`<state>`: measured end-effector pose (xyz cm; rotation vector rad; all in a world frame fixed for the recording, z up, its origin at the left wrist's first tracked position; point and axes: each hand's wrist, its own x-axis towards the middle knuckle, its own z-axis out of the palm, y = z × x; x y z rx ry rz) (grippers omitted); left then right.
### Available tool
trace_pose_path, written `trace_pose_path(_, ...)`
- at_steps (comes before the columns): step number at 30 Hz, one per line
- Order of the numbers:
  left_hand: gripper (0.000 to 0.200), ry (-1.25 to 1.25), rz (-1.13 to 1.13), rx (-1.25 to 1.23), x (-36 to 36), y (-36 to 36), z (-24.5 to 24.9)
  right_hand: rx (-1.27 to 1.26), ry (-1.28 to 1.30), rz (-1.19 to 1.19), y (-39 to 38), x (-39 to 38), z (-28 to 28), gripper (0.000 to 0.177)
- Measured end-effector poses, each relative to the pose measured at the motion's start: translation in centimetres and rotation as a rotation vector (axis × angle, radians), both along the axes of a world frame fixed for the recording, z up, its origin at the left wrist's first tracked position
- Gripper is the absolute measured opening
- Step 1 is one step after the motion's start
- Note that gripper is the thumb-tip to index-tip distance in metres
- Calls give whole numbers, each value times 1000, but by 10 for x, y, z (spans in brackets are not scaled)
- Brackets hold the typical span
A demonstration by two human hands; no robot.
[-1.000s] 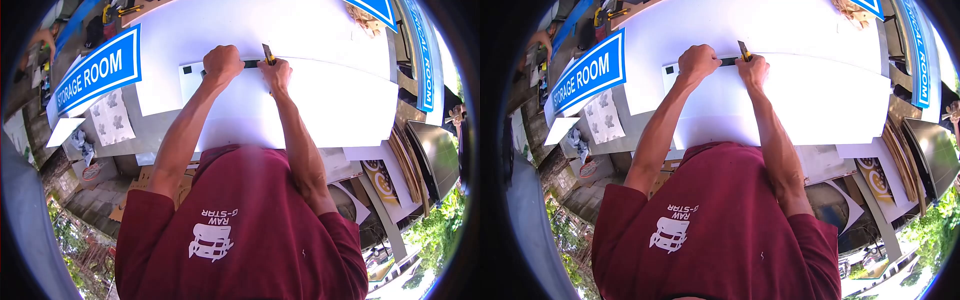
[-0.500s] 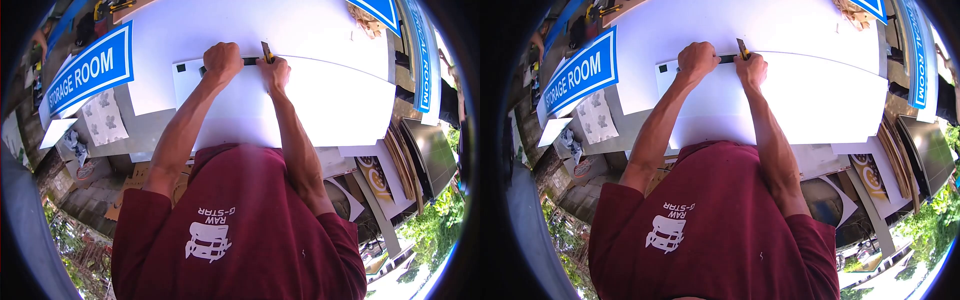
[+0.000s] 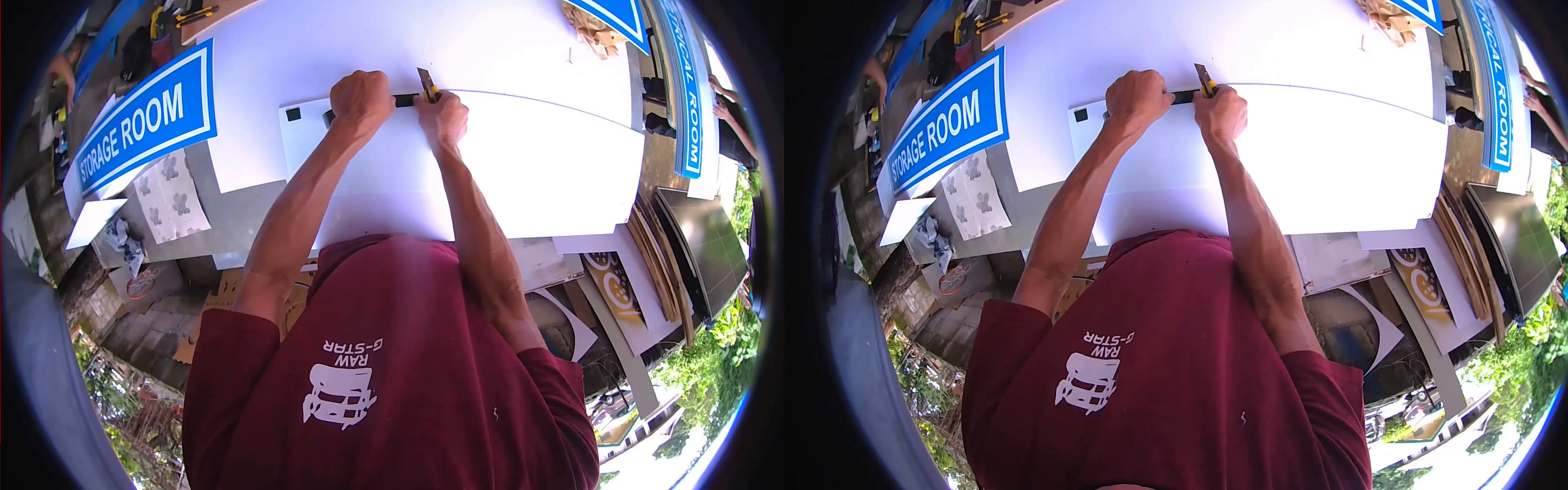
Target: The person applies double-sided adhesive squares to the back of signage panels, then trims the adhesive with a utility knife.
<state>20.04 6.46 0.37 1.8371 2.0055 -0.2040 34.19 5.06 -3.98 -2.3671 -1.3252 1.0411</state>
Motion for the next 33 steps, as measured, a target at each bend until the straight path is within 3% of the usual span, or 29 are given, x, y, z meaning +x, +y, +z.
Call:
trace_pose_path(11, 17, -13, -19, 33, -1, -4, -4, 16, -20, 156, 0, 5, 2, 46)
trace_pose_path(14, 17, -3, -36, 44, -2, -2, -2, 57, 172, 69, -6, 9, -1, 46)
trace_pose_path(17, 17, 12, -43, 31, 0, -1, 0, 54, 397, 173, -27, 20, -8, 44)
trace_pose_path(19, 17, 14, -45, 44, -1, -1, -2, -25, 330, 265, -40, 17, 18, 40)
trace_pose_path(28, 16, 9, -42, 59, -1, -1, -4, -82, 49, 455, -38, 2, 4, 39)
trace_pose_path(33, 16, 10, -41, 48, -1, 0, -3, -54, 37, 466, -35, -4, 1, 34)
